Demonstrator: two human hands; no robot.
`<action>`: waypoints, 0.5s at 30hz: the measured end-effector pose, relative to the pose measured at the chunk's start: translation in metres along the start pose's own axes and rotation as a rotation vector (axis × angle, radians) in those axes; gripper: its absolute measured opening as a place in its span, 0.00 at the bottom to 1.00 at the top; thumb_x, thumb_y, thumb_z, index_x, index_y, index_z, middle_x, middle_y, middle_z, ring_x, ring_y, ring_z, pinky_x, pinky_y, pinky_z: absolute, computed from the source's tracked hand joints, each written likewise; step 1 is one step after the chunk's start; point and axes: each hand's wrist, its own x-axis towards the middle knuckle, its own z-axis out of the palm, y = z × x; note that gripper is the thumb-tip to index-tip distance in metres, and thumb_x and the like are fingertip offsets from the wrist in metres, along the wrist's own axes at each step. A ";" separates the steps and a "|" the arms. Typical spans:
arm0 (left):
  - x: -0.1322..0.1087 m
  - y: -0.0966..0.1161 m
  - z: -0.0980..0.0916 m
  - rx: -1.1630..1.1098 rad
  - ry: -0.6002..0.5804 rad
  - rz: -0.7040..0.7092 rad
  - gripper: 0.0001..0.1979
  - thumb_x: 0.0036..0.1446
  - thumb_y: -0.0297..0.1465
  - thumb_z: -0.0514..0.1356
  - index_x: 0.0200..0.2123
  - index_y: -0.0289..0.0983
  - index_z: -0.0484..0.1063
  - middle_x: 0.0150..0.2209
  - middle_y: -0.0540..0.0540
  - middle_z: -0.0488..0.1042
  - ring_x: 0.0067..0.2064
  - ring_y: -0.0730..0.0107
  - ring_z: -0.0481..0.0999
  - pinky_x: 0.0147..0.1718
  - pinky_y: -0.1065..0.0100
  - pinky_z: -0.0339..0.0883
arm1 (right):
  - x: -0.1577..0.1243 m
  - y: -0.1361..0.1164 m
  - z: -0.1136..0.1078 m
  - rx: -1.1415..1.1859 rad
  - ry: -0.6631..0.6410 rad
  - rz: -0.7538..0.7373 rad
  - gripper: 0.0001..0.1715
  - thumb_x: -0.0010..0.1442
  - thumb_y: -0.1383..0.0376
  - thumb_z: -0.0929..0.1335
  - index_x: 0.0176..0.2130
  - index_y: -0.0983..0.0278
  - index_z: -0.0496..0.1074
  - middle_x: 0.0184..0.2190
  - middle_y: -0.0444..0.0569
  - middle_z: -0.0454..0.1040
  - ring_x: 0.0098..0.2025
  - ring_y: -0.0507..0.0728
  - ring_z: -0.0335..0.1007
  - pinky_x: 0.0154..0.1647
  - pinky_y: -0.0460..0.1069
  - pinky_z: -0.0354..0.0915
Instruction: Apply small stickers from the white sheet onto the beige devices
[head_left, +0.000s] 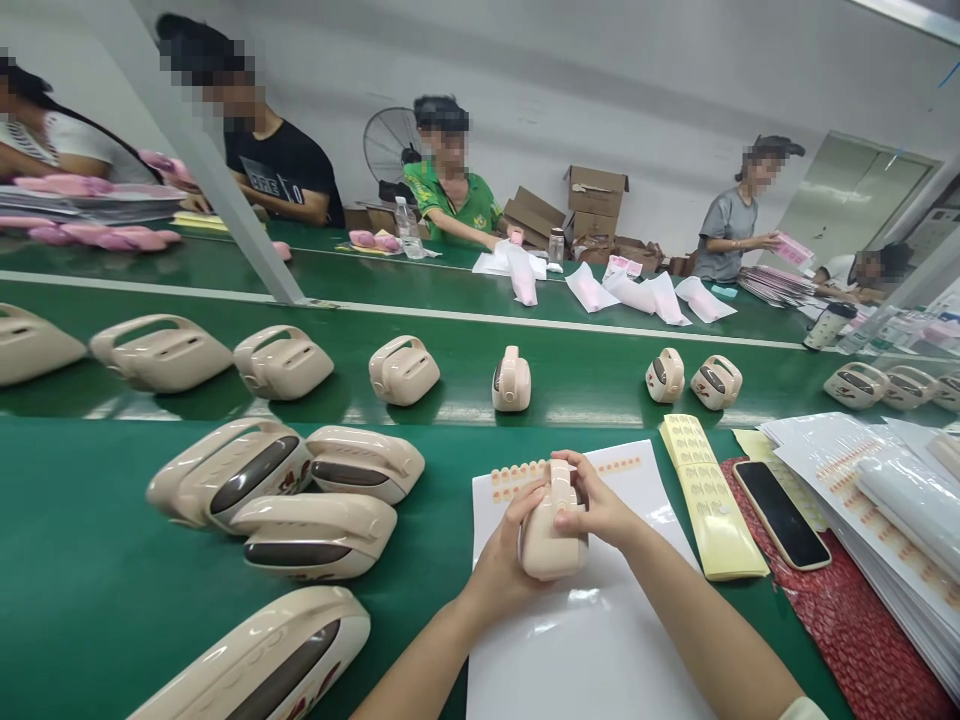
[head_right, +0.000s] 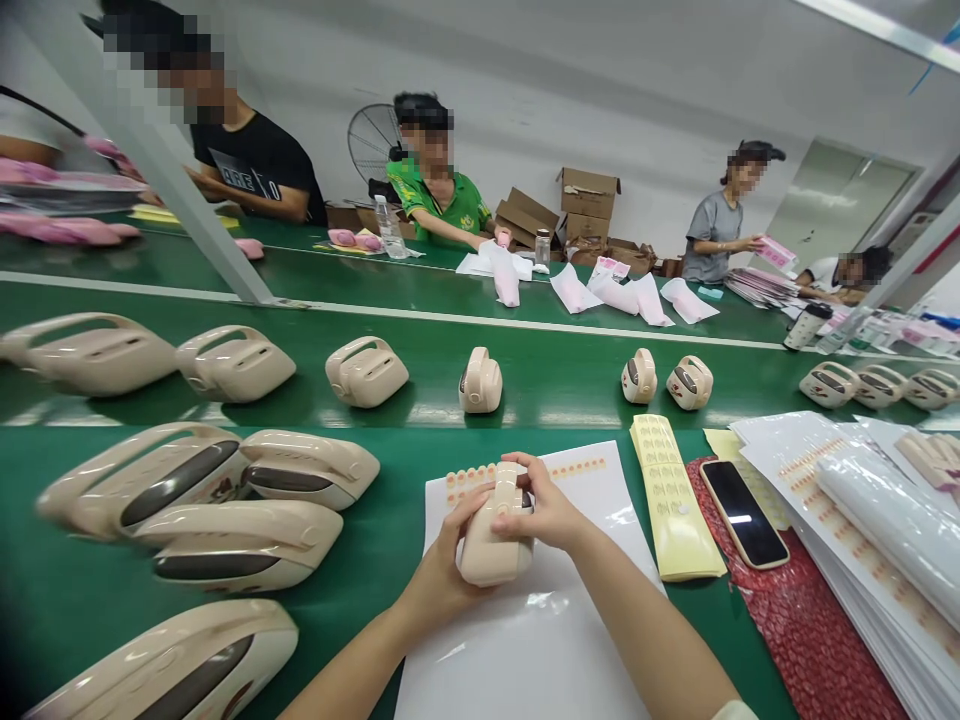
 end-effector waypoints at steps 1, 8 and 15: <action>0.000 0.000 0.000 -0.008 -0.007 0.004 0.39 0.36 0.28 0.68 0.53 0.44 0.56 0.58 0.37 0.59 0.58 0.45 0.60 0.52 0.42 0.55 | 0.001 0.000 0.000 0.035 0.008 0.018 0.47 0.34 0.51 0.74 0.50 0.57 0.55 0.39 0.46 0.63 0.41 0.56 0.62 0.44 0.53 0.61; -0.005 -0.002 0.004 -0.008 -0.003 0.094 0.41 0.38 0.27 0.67 0.55 0.48 0.51 0.58 0.39 0.58 0.58 0.46 0.60 0.51 0.44 0.57 | -0.004 -0.009 0.013 0.108 0.116 0.054 0.37 0.34 0.56 0.74 0.43 0.57 0.59 0.34 0.44 0.62 0.38 0.55 0.61 0.38 0.50 0.62; -0.004 0.001 0.004 -0.109 -0.016 -0.018 0.42 0.36 0.29 0.68 0.55 0.47 0.54 0.55 0.39 0.62 0.54 0.46 0.65 0.49 0.46 0.60 | 0.002 -0.012 0.009 -0.022 0.278 0.035 0.20 0.48 0.52 0.66 0.39 0.59 0.64 0.34 0.45 0.65 0.36 0.54 0.62 0.36 0.49 0.61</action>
